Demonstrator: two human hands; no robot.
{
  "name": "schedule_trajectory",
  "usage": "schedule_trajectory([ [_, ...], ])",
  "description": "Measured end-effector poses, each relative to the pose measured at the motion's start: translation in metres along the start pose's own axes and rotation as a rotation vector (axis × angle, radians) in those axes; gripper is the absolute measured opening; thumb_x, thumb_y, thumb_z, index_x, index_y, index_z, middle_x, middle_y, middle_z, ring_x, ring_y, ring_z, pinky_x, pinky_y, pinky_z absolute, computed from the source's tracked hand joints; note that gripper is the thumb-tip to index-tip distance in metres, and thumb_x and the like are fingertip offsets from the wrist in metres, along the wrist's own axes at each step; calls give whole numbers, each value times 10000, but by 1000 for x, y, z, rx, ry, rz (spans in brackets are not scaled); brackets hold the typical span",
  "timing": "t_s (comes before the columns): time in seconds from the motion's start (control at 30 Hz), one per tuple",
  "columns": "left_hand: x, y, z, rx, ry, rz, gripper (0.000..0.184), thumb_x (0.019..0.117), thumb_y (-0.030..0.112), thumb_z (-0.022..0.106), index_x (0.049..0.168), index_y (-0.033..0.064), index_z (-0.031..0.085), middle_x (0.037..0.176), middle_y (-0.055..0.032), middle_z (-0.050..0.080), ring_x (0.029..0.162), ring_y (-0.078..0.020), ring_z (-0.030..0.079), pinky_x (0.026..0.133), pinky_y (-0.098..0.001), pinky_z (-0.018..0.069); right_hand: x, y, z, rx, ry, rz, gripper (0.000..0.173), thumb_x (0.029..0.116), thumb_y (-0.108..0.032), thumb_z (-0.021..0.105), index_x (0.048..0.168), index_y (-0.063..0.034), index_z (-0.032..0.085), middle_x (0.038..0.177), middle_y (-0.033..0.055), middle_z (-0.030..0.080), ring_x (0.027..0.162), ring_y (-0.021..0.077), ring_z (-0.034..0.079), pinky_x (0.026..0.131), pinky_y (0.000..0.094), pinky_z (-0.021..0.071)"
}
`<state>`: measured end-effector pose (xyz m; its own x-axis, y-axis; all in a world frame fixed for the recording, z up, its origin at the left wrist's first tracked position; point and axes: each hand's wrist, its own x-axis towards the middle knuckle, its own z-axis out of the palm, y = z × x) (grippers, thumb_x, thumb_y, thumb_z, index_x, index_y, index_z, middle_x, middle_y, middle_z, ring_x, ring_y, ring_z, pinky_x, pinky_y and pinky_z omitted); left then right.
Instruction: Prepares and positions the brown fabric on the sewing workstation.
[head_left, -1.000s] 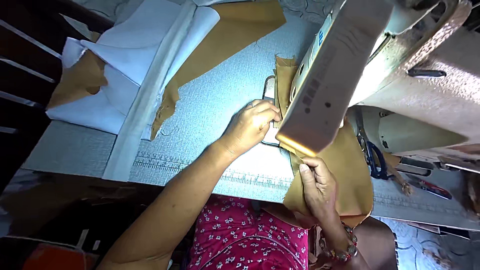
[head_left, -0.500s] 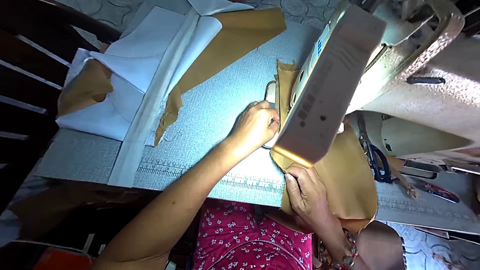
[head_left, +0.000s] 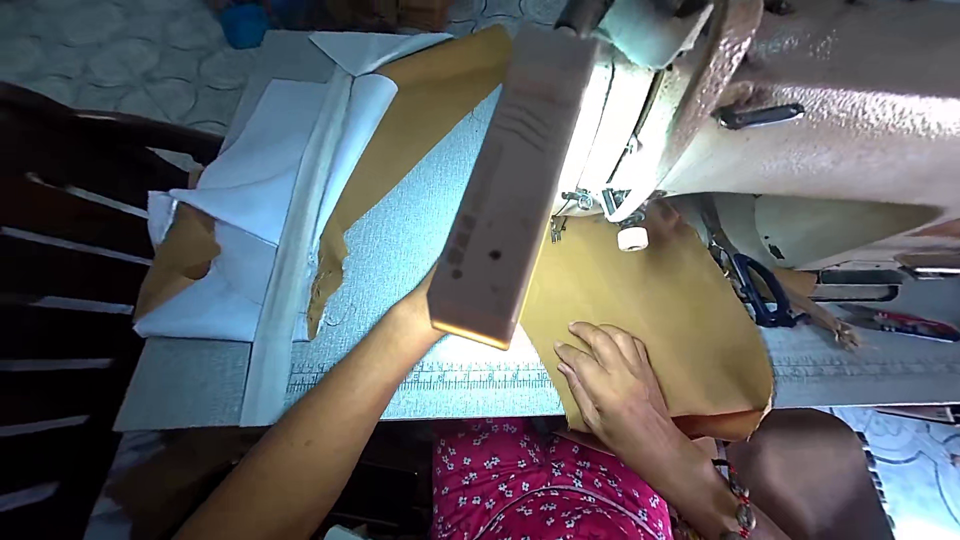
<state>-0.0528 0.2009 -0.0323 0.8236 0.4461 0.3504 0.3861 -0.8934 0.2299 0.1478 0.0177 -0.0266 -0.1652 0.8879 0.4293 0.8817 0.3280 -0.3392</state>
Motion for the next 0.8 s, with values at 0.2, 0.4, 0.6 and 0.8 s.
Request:
schedule_trajectory([
  [0.2,7,5,-11,-37,-5,0,443,951,69,419,1255,100,739,1363,-50,681,1380,-370,531,1157,-682,243,2,1,0,-29,6,-49,235,984,-171,565,1039,-78,773,1135,110,754,1037,302,708,863,409,547],
  [0.4,17,18,-21,-103,-12,-69,410,927,3,446,1187,43,761,1278,-96,722,1333,-388,572,1168,-659,249,2,5,-2,-9,-11,-67,241,994,-167,553,1045,-83,774,1133,110,753,1027,305,706,864,414,546],
  [0.6,38,50,-46,-197,-83,-248,333,948,-102,468,1138,-77,740,1253,-190,715,1323,-456,558,1199,-619,195,6,8,-3,5,-22,-69,244,991,-167,554,1057,-85,775,1136,111,751,1029,308,703,873,418,545],
  [0.8,10,-7,-3,-75,45,10,407,1006,152,425,1238,124,758,1326,-42,703,1365,-385,546,1141,-683,283,6,12,-4,18,-41,-78,248,997,-172,552,1077,-95,773,1156,101,748,1054,305,696,880,416,543],
])
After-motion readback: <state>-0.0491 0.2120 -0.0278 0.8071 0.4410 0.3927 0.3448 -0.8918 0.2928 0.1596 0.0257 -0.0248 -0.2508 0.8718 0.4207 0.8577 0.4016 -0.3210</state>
